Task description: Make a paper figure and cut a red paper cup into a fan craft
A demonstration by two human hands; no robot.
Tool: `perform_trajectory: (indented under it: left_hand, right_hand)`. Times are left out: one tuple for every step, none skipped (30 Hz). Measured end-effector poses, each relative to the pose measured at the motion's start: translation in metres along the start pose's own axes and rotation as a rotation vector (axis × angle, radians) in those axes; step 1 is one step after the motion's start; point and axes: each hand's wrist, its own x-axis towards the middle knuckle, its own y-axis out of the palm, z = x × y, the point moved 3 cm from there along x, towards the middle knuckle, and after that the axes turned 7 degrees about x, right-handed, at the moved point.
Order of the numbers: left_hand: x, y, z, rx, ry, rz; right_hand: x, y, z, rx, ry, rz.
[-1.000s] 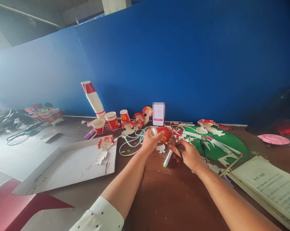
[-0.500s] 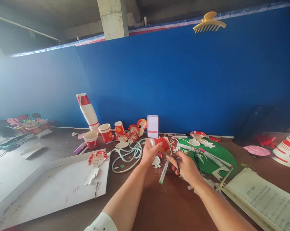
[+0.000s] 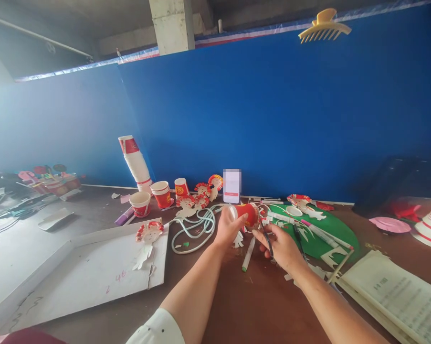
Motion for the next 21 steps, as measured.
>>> perform_trajectory:
  left_hand:
    - [0.0, -0.001, 0.0, 0.003, -0.007, -0.009]
    - [-0.001, -0.002, -0.001, 0.004, -0.019, -0.02]
    - [-0.001, -0.002, -0.002, 0.0, -0.032, -0.025]
    - [-0.002, -0.003, -0.003, -0.008, -0.041, -0.032]
    - [-0.002, -0.003, -0.004, -0.02, -0.048, -0.042]
    - [-0.002, -0.004, -0.004, -0.032, -0.055, -0.055]
    - [-0.002, -0.005, -0.004, -0.039, -0.067, -0.068]
    - [-0.002, -0.005, -0.004, -0.041, -0.085, -0.077]
    - [-0.002, -0.005, -0.003, -0.039, -0.108, -0.081]
    - [-0.002, -0.005, -0.002, -0.036, -0.136, -0.079]
    - [-0.002, -0.005, -0.001, -0.032, -0.164, -0.073]
    - [-0.002, -0.005, -0.001, -0.027, -0.186, -0.071]
    - [-0.002, -0.006, -0.001, -0.023, -0.201, -0.074]
    - [-0.003, -0.006, -0.002, -0.017, -0.21, -0.083]
    - [-0.003, -0.007, -0.003, -0.009, -0.214, -0.094]
    - [-0.004, -0.008, -0.004, 0.0, -0.213, -0.102]
    - [-0.005, -0.008, -0.006, 0.008, -0.207, -0.099]
    - [-0.006, -0.008, -0.008, 0.014, -0.197, -0.086]
    - [-0.007, -0.007, -0.01, 0.017, -0.184, -0.065]
    - [-0.008, -0.007, -0.012, 0.017, -0.168, -0.041]
    - [-0.01, -0.006, -0.013, 0.012, -0.152, -0.016]
  right_hand:
    - [-0.001, 0.0, 0.001, -0.005, -0.008, -0.003]
    - [-0.001, 0.001, 0.002, -0.007, -0.016, -0.004]
    - [-0.001, 0.002, 0.002, -0.007, -0.021, -0.004]
    - [-0.001, 0.002, 0.003, -0.007, -0.022, -0.004]
    - [-0.002, 0.003, 0.004, -0.008, -0.022, -0.006]
    - [-0.002, 0.003, 0.005, -0.012, -0.022, -0.009]
    - [-0.002, 0.004, 0.005, -0.017, -0.021, -0.014]
    - [-0.002, 0.004, 0.006, -0.024, -0.022, -0.016]
    - [-0.002, 0.005, 0.006, -0.029, -0.023, -0.018]
    - [-0.002, 0.005, 0.006, -0.031, -0.025, -0.017]
    - [-0.003, 0.006, 0.006, -0.03, -0.027, -0.014]
    - [-0.003, 0.007, 0.006, -0.025, -0.027, -0.008]
    - [-0.004, 0.008, 0.006, -0.017, -0.028, -0.001]
    - [-0.004, 0.009, 0.005, -0.007, -0.031, 0.008]
    - [-0.005, 0.01, 0.005, 0.006, -0.033, 0.016]
    - [-0.005, 0.01, 0.005, 0.019, -0.032, 0.02]
    - [-0.005, 0.01, 0.005, 0.031, -0.03, 0.022]
    - [-0.005, 0.009, 0.005, 0.042, -0.026, 0.021]
    - [-0.005, 0.008, 0.005, 0.05, -0.025, 0.016]
    - [-0.005, 0.007, 0.006, 0.055, -0.026, 0.011]
    - [-0.005, 0.006, 0.006, 0.056, -0.031, 0.006]
